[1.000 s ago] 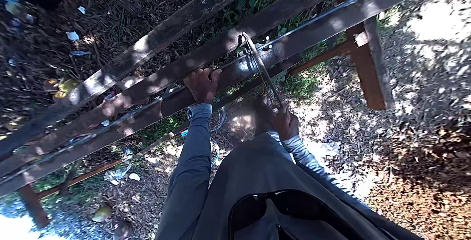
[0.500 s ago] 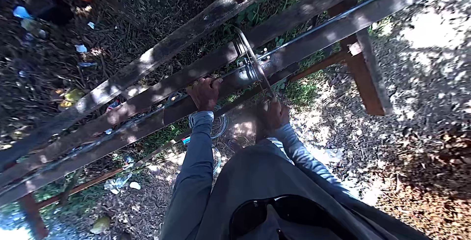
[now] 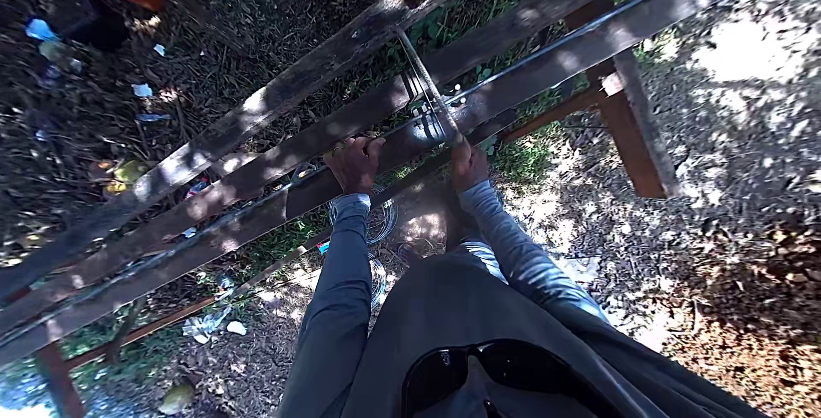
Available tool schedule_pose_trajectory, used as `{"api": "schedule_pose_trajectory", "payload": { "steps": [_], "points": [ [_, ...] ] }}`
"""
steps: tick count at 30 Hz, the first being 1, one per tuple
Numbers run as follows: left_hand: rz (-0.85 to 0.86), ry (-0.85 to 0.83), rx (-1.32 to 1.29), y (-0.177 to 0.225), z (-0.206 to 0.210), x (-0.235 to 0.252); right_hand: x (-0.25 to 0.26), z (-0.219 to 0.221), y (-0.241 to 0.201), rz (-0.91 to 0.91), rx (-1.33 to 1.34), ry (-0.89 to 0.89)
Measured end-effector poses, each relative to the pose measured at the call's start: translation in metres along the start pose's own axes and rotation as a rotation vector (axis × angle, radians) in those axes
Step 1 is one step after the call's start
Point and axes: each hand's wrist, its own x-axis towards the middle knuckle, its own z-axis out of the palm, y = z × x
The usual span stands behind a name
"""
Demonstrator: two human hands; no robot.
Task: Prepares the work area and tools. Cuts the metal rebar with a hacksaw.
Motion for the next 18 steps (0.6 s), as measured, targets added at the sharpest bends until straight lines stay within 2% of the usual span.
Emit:
{"api": "schedule_pose_trajectory", "payload": {
  "steps": [4, 6, 8, 11, 13, 15, 18],
  "points": [
    [-0.004, -0.017, -0.024, -0.002, 0.0, -0.001, -0.09, -0.021, 0.065, 0.007, 0.095, 0.031],
    [-0.008, -0.019, -0.033, -0.001, 0.0, 0.001, -0.104, -0.033, 0.062, -0.005, 0.073, 0.051],
    [-0.008, -0.012, -0.017, -0.002, 0.001, 0.002, -0.077, -0.031, 0.035, 0.019, 0.007, 0.03],
    [-0.005, -0.007, -0.004, -0.002, 0.001, 0.0, 0.004, 0.001, -0.006, 0.046, -0.054, 0.017],
    [-0.002, 0.007, 0.001, -0.003, 0.001, -0.002, 0.041, 0.014, -0.023, 0.04, -0.047, 0.028],
    [0.005, 0.012, -0.001, -0.003, 0.002, -0.001, 0.043, 0.015, -0.021, 0.001, -0.019, 0.052],
    [0.006, 0.003, 0.002, -0.003, 0.001, 0.0, -0.01, 0.002, 0.011, -0.009, 0.011, 0.029]
  ]
}}
